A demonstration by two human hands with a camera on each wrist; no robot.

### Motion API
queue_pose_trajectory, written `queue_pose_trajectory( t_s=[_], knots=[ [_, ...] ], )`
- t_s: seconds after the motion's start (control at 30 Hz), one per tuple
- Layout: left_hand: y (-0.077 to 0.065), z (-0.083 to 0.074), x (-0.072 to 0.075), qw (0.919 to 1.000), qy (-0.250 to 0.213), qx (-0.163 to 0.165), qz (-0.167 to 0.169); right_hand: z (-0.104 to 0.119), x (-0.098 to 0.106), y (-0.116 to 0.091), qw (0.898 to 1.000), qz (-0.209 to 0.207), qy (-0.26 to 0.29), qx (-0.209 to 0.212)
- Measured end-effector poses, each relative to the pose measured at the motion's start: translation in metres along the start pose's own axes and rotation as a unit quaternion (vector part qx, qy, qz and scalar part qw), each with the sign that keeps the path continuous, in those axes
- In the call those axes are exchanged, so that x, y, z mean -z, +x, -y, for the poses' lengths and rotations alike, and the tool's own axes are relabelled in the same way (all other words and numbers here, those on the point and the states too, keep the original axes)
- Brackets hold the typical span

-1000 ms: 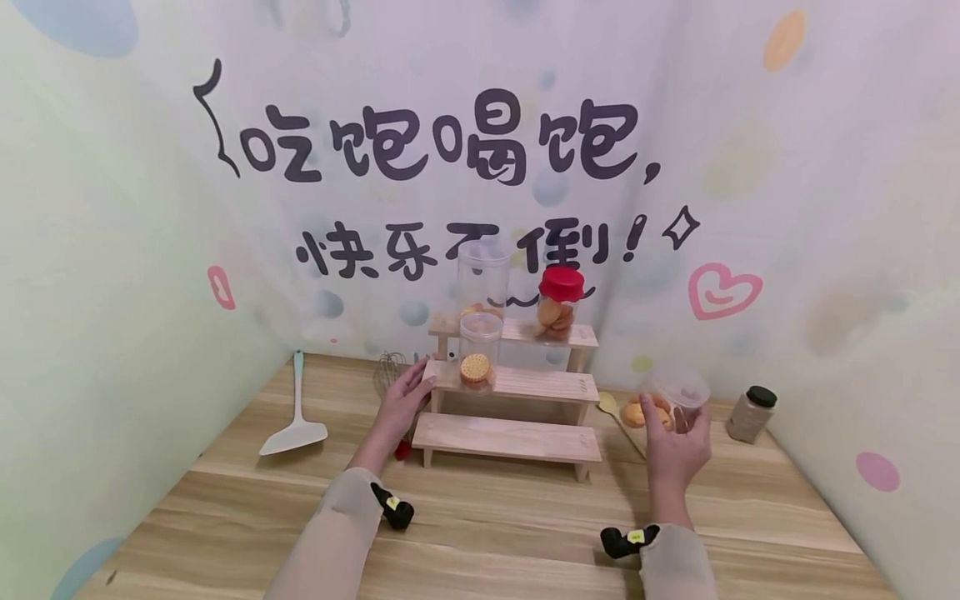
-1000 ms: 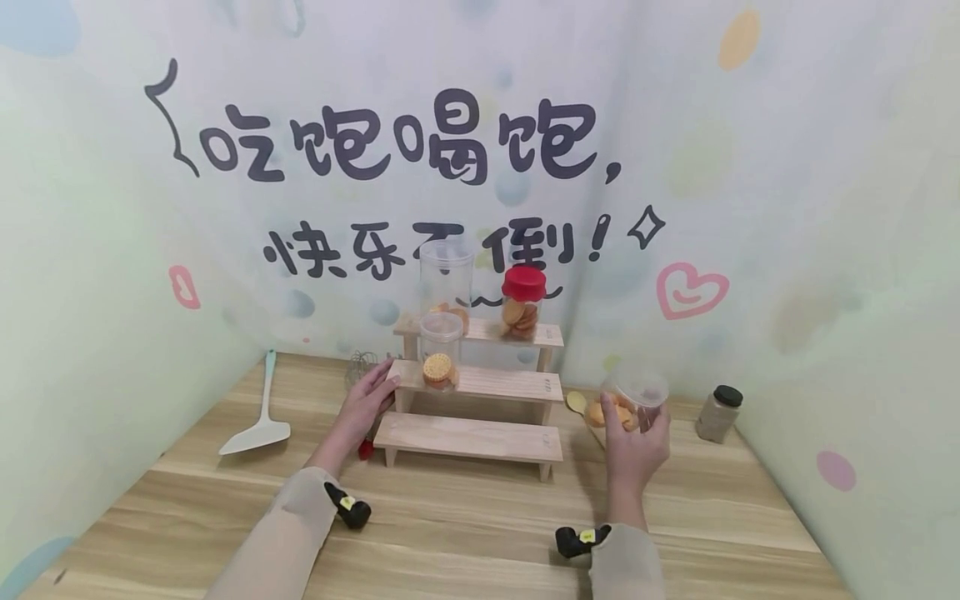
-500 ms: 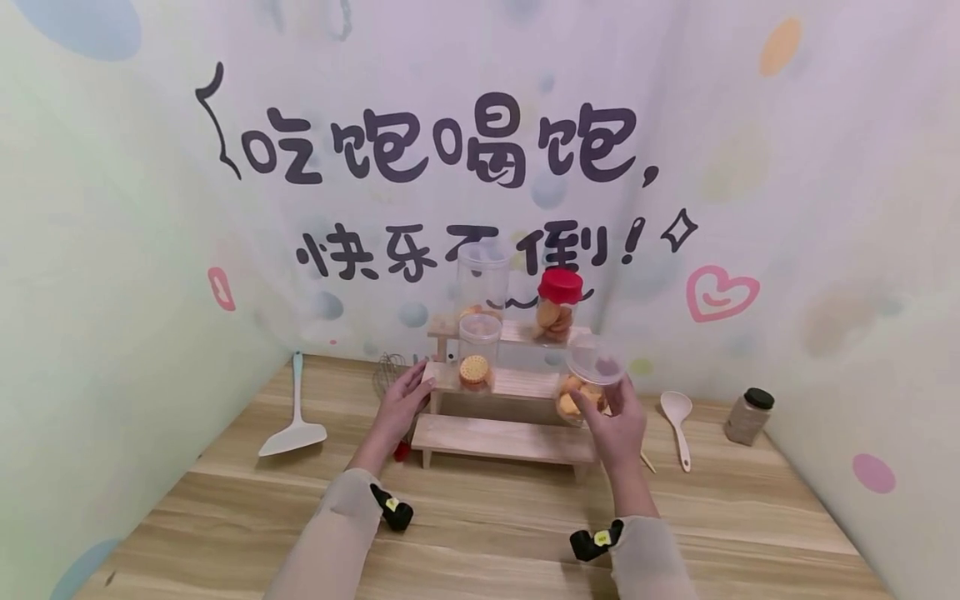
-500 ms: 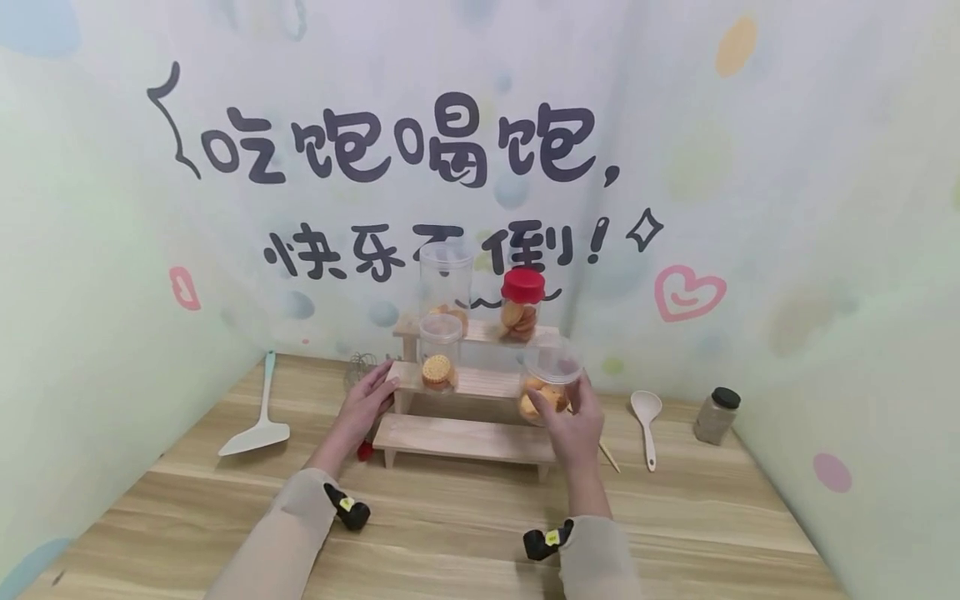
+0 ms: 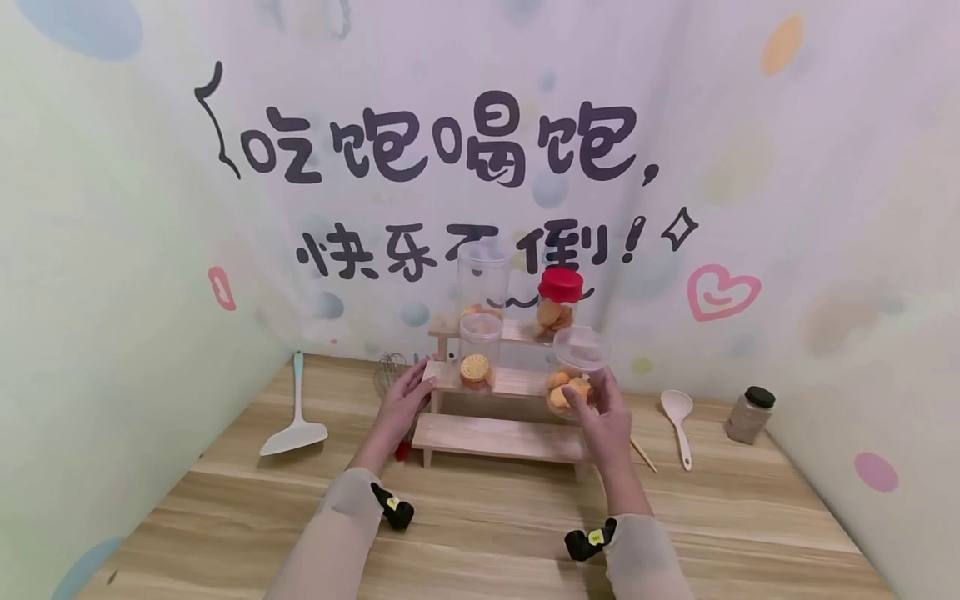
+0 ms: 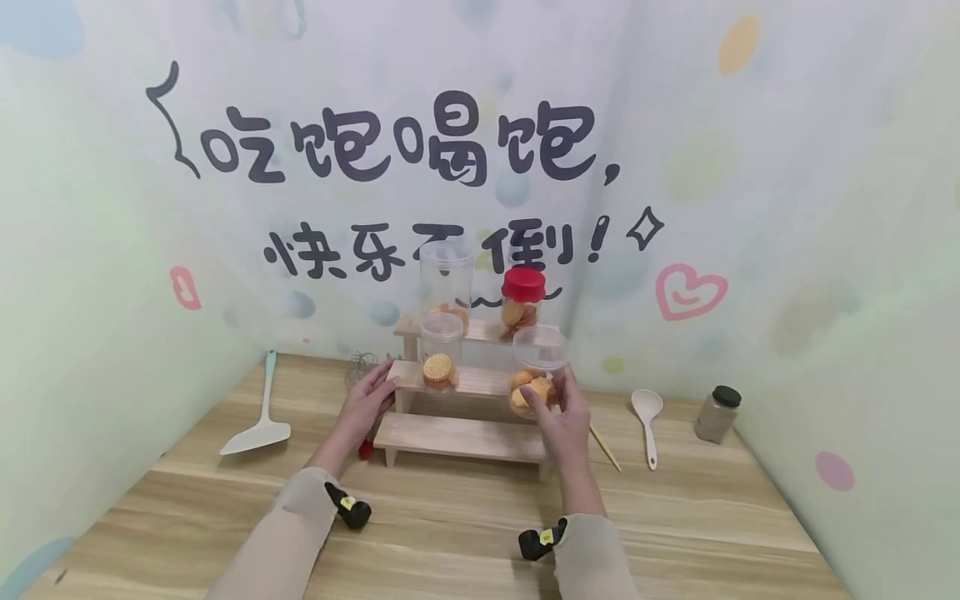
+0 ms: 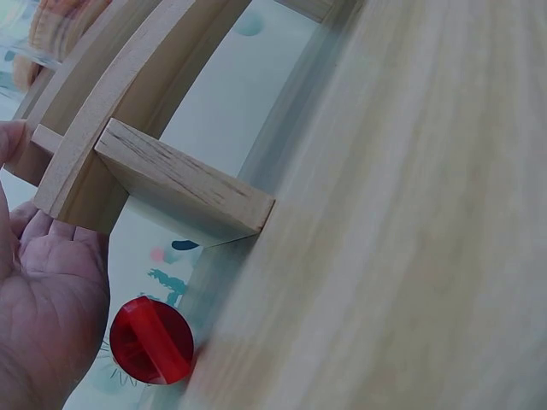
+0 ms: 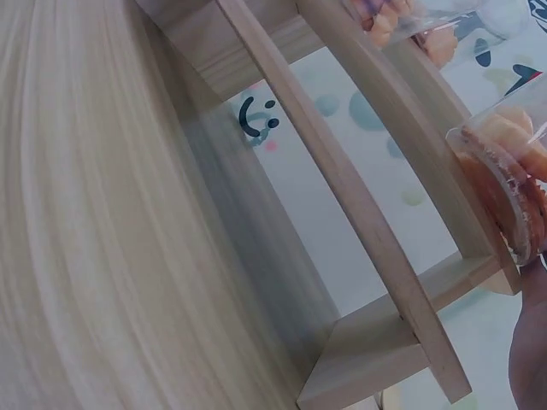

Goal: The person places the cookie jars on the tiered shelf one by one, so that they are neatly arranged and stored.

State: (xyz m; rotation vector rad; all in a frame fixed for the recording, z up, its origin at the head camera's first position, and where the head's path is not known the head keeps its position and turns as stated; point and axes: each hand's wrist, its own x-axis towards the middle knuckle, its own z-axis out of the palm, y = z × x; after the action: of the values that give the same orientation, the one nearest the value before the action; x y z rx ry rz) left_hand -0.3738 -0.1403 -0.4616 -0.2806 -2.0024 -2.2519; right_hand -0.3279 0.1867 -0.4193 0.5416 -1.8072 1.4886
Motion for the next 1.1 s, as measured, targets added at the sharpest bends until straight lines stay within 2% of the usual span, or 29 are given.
queue_pose_trajectory(
  t_s=[0.23, 0.47, 0.6, 0.77, 0.93, 1.1],
  knots=[
    [0.000, 0.000, -0.001, 1.0000, 0.000, 0.001, -0.003, 0.013, -0.001, -0.002, 1.000, 0.004, -0.012, -0.025],
    [0.000, -0.001, 0.000, 1.0000, 0.004, -0.001, -0.002, 0.014, -0.003, -0.001, 0.998, 0.028, -0.044, -0.022],
    [0.000, -0.001, 0.000, 1.0000, 0.005, 0.007, -0.005, 0.001, -0.003, -0.001, 0.998, 0.032, -0.055, -0.028],
    [0.000, 0.001, 0.000, 1.0000, 0.006, -0.002, -0.001, -0.021, -0.002, -0.001, 0.995, 0.044, -0.078, -0.047],
    [-0.001, 0.001, 0.000, 1.0000, 0.003, -0.005, -0.001, -0.023, -0.002, -0.001, 0.988, 0.065, -0.118, -0.080],
    [-0.001, 0.000, 0.000, 1.0000, 0.004, 0.001, -0.004, -0.022, -0.001, -0.001, 0.986, 0.070, -0.132, -0.074]
  ],
)
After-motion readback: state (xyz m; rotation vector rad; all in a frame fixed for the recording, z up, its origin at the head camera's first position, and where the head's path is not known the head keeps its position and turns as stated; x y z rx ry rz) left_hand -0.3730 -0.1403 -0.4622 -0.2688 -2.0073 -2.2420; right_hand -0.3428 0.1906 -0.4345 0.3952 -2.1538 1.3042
